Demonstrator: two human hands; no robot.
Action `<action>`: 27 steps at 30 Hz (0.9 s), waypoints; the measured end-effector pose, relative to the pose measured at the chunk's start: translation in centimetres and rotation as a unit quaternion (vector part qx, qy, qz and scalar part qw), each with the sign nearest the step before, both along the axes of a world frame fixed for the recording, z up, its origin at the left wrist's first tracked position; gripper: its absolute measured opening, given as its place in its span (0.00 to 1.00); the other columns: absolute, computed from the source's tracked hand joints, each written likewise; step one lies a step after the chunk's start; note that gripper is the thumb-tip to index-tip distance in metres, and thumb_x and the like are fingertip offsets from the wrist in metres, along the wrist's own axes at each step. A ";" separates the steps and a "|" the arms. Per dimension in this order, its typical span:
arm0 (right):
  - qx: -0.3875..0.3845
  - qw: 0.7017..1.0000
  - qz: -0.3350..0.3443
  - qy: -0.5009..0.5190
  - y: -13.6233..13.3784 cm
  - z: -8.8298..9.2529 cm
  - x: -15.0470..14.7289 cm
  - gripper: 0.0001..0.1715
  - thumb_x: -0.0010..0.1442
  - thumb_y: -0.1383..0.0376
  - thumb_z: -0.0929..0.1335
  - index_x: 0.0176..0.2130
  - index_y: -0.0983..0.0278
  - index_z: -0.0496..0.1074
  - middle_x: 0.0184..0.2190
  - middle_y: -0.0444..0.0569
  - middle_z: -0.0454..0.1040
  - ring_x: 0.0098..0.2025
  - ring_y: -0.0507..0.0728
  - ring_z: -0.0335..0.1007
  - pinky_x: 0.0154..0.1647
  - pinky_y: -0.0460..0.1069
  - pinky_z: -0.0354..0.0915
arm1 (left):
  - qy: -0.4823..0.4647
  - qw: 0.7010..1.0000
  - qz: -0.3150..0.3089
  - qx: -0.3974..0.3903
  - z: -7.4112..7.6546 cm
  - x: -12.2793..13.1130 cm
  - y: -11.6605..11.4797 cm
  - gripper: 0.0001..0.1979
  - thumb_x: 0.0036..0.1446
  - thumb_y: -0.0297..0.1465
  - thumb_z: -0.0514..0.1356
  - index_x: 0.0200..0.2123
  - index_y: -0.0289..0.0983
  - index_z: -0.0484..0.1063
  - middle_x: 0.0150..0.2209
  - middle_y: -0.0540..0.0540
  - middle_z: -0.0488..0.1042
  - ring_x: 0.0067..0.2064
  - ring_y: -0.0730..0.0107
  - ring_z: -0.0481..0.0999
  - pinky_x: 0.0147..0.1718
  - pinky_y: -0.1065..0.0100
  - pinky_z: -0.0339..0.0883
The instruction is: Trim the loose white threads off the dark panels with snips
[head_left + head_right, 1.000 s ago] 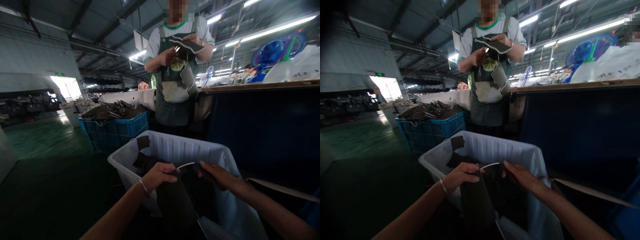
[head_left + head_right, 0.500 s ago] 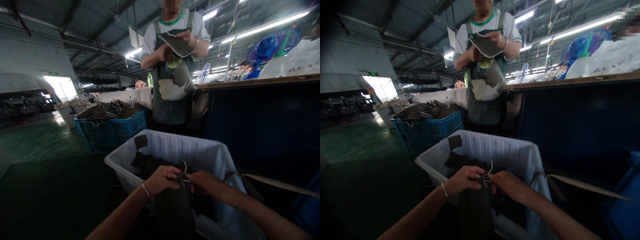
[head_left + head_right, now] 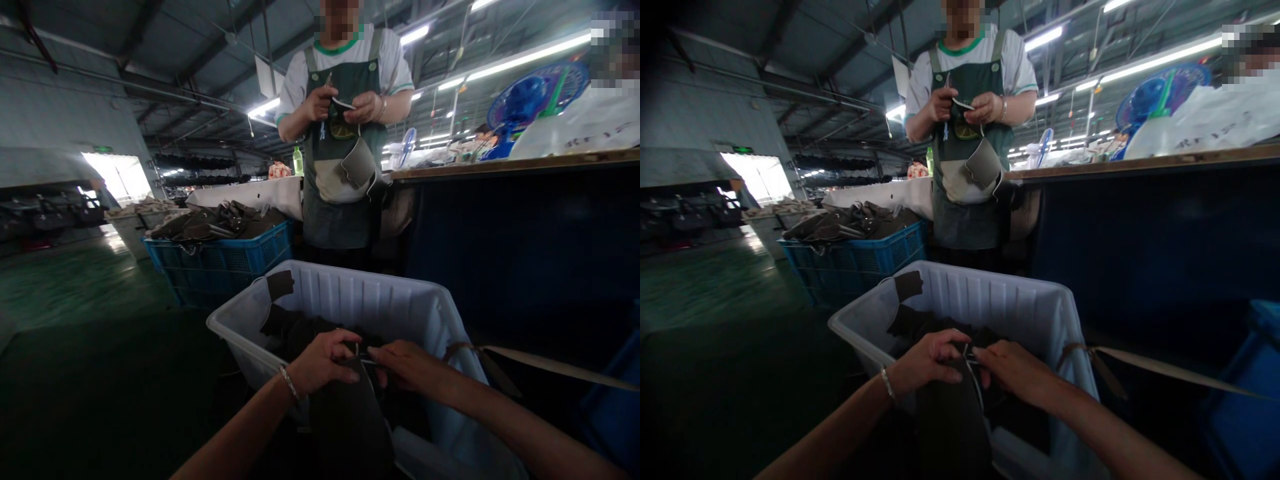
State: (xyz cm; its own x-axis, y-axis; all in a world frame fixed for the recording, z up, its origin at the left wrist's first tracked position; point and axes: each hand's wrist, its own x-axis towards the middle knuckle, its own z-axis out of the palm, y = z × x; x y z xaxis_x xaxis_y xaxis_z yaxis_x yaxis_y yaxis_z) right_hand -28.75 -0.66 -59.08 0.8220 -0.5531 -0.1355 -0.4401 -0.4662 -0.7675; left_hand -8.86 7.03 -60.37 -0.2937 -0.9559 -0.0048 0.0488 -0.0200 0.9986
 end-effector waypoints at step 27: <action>0.056 0.995 -0.055 -0.063 0.8 -1.4 1.1 0.36 0.59 0.40 0.56 0.27 0.68 0.70 0.14 0.39 0.51 0.16 0.47 0.44 0.17 0.44 0.42 | 0.062 0.998 -0.013 -0.005 -1.1 0.6 -0.6 0.28 0.33 0.24 0.71 0.42 0.31 0.70 0.30 0.47 0.76 0.29 0.75 0.73 0.30 0.72 0.64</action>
